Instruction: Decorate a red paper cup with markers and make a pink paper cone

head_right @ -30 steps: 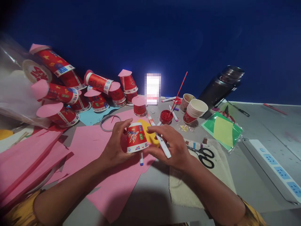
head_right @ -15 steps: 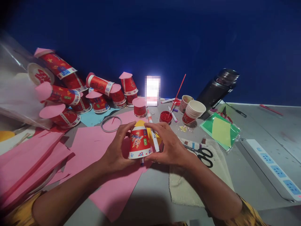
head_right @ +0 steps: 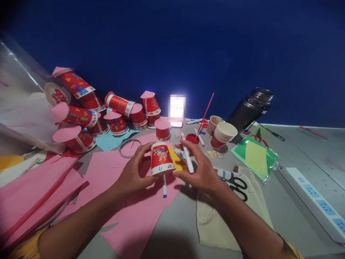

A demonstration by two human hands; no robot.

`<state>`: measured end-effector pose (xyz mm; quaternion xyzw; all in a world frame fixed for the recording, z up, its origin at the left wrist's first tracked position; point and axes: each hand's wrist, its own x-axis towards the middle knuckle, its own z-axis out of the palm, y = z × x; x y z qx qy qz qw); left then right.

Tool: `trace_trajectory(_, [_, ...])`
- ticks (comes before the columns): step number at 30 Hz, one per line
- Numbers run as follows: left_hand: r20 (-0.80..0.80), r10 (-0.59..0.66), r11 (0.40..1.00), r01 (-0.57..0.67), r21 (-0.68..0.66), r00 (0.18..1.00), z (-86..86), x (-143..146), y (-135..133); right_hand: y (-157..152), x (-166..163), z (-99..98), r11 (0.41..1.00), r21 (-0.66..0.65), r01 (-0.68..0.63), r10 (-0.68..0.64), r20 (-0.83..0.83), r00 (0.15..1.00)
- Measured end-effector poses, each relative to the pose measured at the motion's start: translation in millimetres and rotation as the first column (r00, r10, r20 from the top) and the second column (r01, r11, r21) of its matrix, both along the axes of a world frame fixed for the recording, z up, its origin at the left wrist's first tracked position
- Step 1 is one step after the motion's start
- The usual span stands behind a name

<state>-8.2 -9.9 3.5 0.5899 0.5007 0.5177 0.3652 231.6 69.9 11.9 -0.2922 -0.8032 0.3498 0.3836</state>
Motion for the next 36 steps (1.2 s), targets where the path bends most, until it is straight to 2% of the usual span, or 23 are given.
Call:
trace_trajectory(2, [-0.095, 0.087, 0.996, -0.083, 0.044, 0.992, -0.3, -3, 2, -6, -2, 8.2, 0.981, 0.172, 0.084, -0.078, -0.041, 0.996])
trace_trajectory(3, [-0.131, 0.11, 0.993, -0.102, 0.06, 0.985, -0.3, -4, 3, -9, -2, 13.1, 0.965, 0.245, 0.092, -0.075, -0.08, 0.994])
trace_trajectory(6, [-0.217, 0.134, 0.987, -0.11, 0.12, 0.967, -0.6, -7, 3, -20, -4, 27.6, 0.909, 0.417, 0.017, 0.021, -0.087, 0.996])
trace_trajectory(8, [-0.253, 0.141, 0.983, -0.106, 0.149, 0.957, -1.6, -8, 3, -26, -5, 34.0, 0.878, 0.478, -0.003, 0.032, -0.052, 0.998])
trace_trajectory(12, [-0.312, 0.144, 0.981, -0.095, 0.168, 0.939, -5.1, -9, 3, -33, -7, 37.3, 0.872, 0.476, 0.116, -0.108, -0.045, 0.993])
trace_trajectory(19, [-0.358, 0.147, 0.972, -0.068, 0.224, 0.922, -7.5, -9, 3, -29, -13, 31.4, 0.889, 0.456, -0.042, 0.105, -0.115, 0.988])
trace_trajectory(25, [-0.377, 0.134, 0.973, -0.05, 0.224, 0.917, -7.3, -8, 3, -27, -13, 28.4, 0.903, 0.428, -0.044, 0.122, -0.155, 0.98])
trace_trajectory(36, [-0.372, 0.126, 0.974, -0.043, 0.224, 0.92, -8.3, -6, 3, -27, -13, 29.1, 0.914, 0.397, -0.09, 0.138, -0.094, 0.986])
